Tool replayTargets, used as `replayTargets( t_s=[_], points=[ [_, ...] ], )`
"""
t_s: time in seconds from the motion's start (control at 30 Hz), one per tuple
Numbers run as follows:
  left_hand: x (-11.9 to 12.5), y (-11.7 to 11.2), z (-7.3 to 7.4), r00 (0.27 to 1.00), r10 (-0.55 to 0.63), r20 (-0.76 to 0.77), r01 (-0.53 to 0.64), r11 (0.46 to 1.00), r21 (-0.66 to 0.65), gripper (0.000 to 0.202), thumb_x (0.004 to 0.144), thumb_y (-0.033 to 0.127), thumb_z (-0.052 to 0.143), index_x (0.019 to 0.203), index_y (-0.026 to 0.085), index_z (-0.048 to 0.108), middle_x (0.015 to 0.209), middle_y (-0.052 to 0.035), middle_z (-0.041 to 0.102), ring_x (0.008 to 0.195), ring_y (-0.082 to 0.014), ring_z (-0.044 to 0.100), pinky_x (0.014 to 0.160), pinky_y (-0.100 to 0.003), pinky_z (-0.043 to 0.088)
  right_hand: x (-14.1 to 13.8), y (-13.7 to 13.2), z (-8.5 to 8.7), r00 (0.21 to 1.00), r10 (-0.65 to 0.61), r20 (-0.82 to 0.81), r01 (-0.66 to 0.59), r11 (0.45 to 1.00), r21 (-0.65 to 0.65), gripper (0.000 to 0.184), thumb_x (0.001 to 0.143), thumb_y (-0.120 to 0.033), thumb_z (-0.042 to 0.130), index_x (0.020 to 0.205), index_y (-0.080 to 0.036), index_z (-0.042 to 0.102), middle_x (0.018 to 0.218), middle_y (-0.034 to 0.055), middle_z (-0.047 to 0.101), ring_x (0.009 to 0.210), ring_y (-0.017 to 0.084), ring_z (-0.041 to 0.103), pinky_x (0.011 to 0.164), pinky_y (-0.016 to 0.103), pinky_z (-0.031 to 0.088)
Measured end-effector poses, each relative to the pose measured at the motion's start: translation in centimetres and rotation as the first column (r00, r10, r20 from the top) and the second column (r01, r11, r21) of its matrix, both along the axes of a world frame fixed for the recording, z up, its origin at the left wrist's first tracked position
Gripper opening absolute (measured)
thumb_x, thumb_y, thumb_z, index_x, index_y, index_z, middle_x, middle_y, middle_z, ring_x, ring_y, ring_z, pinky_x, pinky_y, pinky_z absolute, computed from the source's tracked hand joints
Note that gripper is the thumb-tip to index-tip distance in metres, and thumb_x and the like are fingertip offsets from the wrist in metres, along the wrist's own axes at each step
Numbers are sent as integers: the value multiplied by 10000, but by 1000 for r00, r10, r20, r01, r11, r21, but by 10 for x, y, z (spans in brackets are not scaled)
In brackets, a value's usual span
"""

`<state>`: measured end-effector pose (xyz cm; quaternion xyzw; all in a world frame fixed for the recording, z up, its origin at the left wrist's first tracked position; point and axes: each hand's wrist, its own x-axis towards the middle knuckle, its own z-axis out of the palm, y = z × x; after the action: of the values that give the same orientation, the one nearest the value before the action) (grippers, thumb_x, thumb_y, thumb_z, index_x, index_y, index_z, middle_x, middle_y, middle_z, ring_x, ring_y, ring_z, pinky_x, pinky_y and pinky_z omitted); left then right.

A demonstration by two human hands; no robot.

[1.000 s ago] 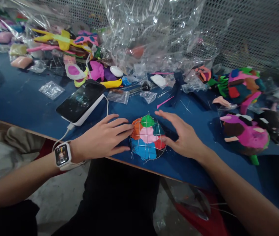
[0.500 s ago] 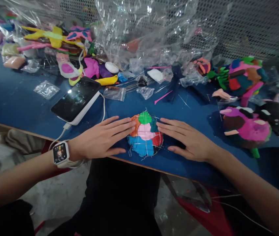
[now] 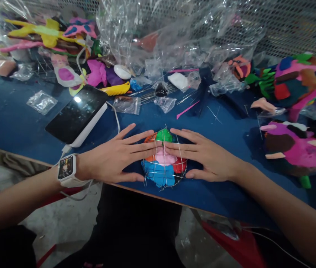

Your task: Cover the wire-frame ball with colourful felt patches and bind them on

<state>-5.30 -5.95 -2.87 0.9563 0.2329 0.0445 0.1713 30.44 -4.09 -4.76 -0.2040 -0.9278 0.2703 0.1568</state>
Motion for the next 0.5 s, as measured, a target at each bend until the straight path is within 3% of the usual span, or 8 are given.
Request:
replayTargets(
  t_s=[0.2,0.33,0.5],
  points=[
    [2,-1,1,999,17,-34,-17,1000,-14,805,1074,600,676,1788,352,400,1801,-63,509,1785,-381,256,1463,-708,69,1,-3,0,994,11,-108,-8,1000,26,729,1095,-522,718,1761,-369,465,1693,46,655,1738,337,394,1384,625,423],
    [4,-1,2,999,18,-29,-18,1000,-17,763,1090,608,644,1773,341,435,1809,-62,499,1790,-372,243,1472,-685,50,-4,-6,4,982,-34,-184,40,999,26,570,1163,-394,616,1726,-366,528,1697,24,653,1712,292,448,1364,560,481],
    [8,1,3,998,13,-62,-14,999,-28,717,1107,612,608,1763,370,445,1835,-35,459,1807,-370,173,1464,-704,27,-13,-11,5,976,-57,-212,70,996,54,533,1170,-276,598,1679,-430,575,1706,-22,640,1700,273,470,1353,567,505]
  ],
)
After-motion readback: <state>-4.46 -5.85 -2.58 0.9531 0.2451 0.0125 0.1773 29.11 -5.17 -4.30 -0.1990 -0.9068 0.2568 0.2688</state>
